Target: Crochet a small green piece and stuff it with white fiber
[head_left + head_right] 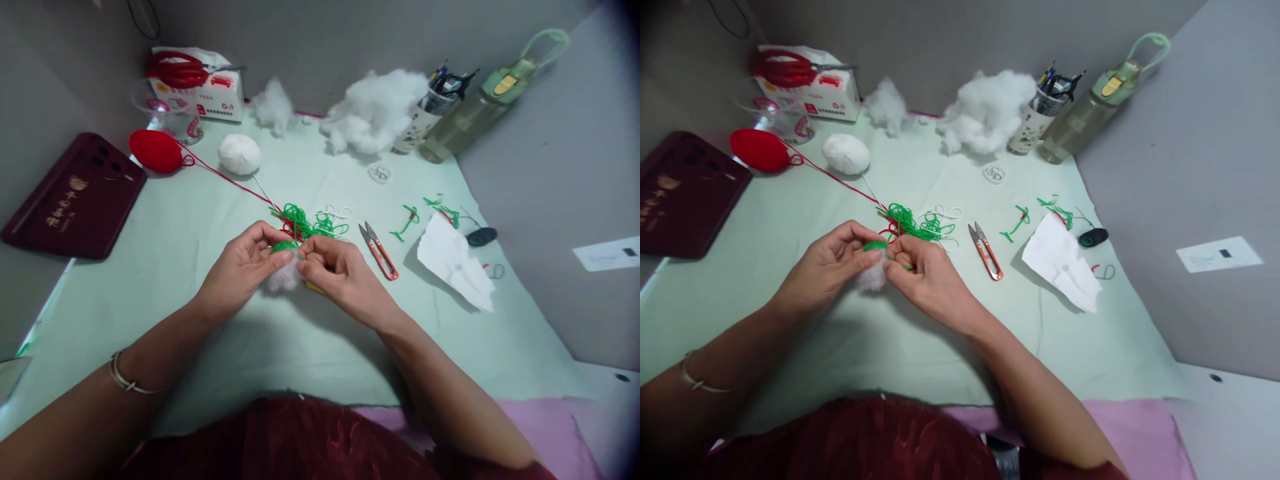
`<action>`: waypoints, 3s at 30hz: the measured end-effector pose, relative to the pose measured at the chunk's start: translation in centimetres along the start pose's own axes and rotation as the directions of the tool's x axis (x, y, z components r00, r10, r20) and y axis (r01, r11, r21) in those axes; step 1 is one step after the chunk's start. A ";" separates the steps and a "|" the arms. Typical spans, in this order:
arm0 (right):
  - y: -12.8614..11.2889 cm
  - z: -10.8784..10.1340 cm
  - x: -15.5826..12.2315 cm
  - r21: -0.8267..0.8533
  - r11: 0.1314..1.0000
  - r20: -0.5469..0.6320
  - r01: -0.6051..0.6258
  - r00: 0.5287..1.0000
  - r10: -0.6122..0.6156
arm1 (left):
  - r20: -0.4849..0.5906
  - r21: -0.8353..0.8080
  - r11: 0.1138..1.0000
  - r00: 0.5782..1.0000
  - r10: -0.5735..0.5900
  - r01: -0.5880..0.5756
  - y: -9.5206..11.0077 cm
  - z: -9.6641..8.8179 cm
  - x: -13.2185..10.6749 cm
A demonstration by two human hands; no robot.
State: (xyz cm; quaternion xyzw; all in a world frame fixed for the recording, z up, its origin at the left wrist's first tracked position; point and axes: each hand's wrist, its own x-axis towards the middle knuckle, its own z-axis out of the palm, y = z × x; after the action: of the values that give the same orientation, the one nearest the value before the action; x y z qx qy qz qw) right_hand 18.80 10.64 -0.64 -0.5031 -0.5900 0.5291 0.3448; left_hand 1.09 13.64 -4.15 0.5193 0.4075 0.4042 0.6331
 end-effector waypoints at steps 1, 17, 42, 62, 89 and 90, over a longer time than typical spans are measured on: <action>-0.1 0.2 -0.1 -0.002 1.000 0.003 0.002 1.000 -0.002 | -0.040 0.033 0.999 0.999 0.013 -0.012 0.0 0.2 0.0; 0.8 0.5 0.3 -0.275 0.961 -0.258 0.028 0.961 -0.102 | -0.008 -0.215 0.971 0.994 -0.108 0.104 0.8 0.9 -0.5; 1.2 0.8 0.5 -0.042 0.999 -0.239 -0.004 0.971 -0.006 | -0.076 0.020 0.992 0.990 0.123 -0.122 0.1 1.5 -1.2; 1.4 0.5 0.2 -0.358 0.924 -0.082 0.136 0.981 -0.176 | -0.096 -0.227 0.960 0.977 -0.189 0.164 0.1 1.8 -0.2; 0.2 -0.3 -0.3 -0.365 0.889 -0.134 0.275 0.930 -0.342 | -0.075 -0.195 0.971 0.985 -0.158 0.141 0.0 1.3 0.1; 0.1 -0.7 -0.3 -0.272 0.905 -0.124 0.325 0.921 -0.369 | -0.058 -0.206 0.967 0.984 -0.168 0.153 0.0 1.2 0.1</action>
State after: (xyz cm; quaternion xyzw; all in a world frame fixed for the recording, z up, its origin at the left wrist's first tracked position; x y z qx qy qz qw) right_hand 19.51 10.55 -0.55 -0.4725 -0.6992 0.3359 0.4183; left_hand 2.26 13.30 -3.96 0.4025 0.4288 0.4100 0.6972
